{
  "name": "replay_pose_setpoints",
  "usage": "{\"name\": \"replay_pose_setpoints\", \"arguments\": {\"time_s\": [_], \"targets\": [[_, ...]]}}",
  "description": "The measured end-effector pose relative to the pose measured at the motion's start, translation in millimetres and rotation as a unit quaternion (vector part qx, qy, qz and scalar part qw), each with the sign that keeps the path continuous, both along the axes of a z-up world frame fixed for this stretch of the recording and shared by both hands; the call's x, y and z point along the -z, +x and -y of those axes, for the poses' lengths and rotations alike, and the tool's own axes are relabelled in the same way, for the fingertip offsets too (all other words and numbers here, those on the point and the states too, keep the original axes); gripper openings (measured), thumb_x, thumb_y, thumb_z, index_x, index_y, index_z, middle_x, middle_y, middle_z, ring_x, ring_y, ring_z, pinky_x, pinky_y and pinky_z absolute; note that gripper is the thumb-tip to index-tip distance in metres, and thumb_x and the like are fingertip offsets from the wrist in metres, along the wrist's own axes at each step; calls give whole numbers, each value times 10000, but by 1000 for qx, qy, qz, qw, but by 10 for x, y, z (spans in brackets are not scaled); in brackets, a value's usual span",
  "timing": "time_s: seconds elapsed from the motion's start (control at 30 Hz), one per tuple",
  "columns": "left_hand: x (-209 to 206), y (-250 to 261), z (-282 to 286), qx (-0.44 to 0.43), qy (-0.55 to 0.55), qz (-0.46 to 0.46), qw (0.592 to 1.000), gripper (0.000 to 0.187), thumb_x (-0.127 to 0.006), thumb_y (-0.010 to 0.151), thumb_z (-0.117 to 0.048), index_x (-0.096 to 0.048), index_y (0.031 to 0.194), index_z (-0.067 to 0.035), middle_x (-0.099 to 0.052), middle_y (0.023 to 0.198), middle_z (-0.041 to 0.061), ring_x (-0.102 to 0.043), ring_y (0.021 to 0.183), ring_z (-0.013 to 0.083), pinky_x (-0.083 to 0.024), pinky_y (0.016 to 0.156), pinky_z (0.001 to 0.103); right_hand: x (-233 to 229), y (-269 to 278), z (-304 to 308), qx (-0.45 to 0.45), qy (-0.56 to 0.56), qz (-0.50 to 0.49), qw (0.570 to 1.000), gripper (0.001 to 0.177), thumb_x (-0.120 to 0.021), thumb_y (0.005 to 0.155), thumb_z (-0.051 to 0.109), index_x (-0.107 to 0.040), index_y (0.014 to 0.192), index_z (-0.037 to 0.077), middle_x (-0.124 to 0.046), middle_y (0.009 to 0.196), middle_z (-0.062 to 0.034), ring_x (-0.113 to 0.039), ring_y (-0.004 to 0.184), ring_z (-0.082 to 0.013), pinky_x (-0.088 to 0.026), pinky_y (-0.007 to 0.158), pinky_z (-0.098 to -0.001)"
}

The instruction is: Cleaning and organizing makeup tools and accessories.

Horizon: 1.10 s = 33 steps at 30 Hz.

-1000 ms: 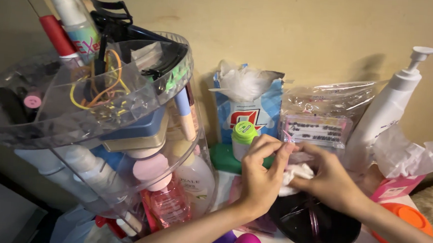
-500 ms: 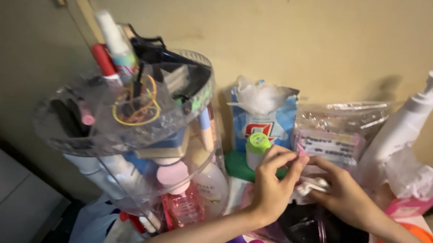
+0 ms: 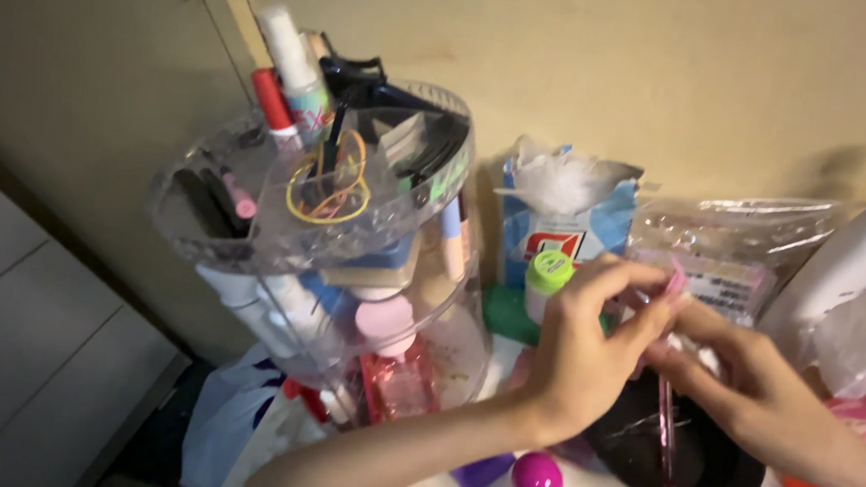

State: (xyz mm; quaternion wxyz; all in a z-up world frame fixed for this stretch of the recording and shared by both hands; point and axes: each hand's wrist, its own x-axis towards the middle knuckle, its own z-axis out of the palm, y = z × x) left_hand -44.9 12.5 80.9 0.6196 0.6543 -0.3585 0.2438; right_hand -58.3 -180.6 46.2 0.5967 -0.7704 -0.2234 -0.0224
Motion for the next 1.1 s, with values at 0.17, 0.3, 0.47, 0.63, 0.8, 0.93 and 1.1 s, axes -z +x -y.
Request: {"name": "replay_pose_setpoints", "arguments": {"time_s": [0.17,0.3,0.47,0.63,0.8,0.93,1.1], "targets": [[-255,-214,-310,-5,4,-21,1000,175,-693,1037,-110,-674,1198,-43,-686,1029,51,-643,885,139,-522,805,281,-316,-132,-361,82,-60,-61,993,391,-562,937,271,-684,1243,62,-795,980,-54,-708,932,-112,-577,819,-303],[-526,-545,-766,-93,37,14,995,221,-657,1071,-99,-635,1285,-52,-653,1093,53,-600,956,133,-504,851,282,-405,-169,-715,95,-44,-121,987,381,-554,990,330,-696,1216,58,-774,960,-69,-707,909,-114,-572,790,-305],[-613,-945,-1504,-165,72,70,981,243,-598,1122,-35,-577,1364,-41,-559,1230,59,-545,1058,119,-479,945,251,-337,-134,-1057,50,-53,-152,986,422,-482,1081,302,-628,1436,126,-671,978,-159,-436,742,-249,-361,618,-414],[-304,-1052,-2121,-241,6,3,971,333,-592,1005,14,-588,1336,-26,-531,1276,83,-542,1070,152,-493,882,273,-283,-113,-1357,-18,71,-111,991,427,-476,1067,287,-637,1391,58,-778,1117,23,-690,947,-12,-579,823,-197],[-111,-731,-2839,-312,-66,62,946,385,-562,1102,-58,-520,1483,-29,-520,1427,104,-489,1255,154,-408,1165,326,-259,-101,-1471,63,29,-142,987,447,-494,1020,340,-630,1416,182,-631,737,18,-411,488,-38,-351,399,-224],[-64,-299,-3275,-342,-58,-90,934,547,-449,1057,-351,-422,1512,-48,-442,1532,106,-446,1377,216,-387,1111,375,-113,-5,-1442,48,13,-153,987,449,-492,1100,344,-570,1532,251,-489,724,-47,-374,485,-95,-313,398,-261],[64,174,-3451,-314,-26,-170,934,679,-314,1022,-514,-375,1536,-75,-392,1581,89,-384,1447,232,-342,1127,434,-427,-40,-1603,12,56,22,998,477,-448,1052,247,-528,1472,36,-644,1456,-48,-566,1227,-64,-438,1021,-250]]}}
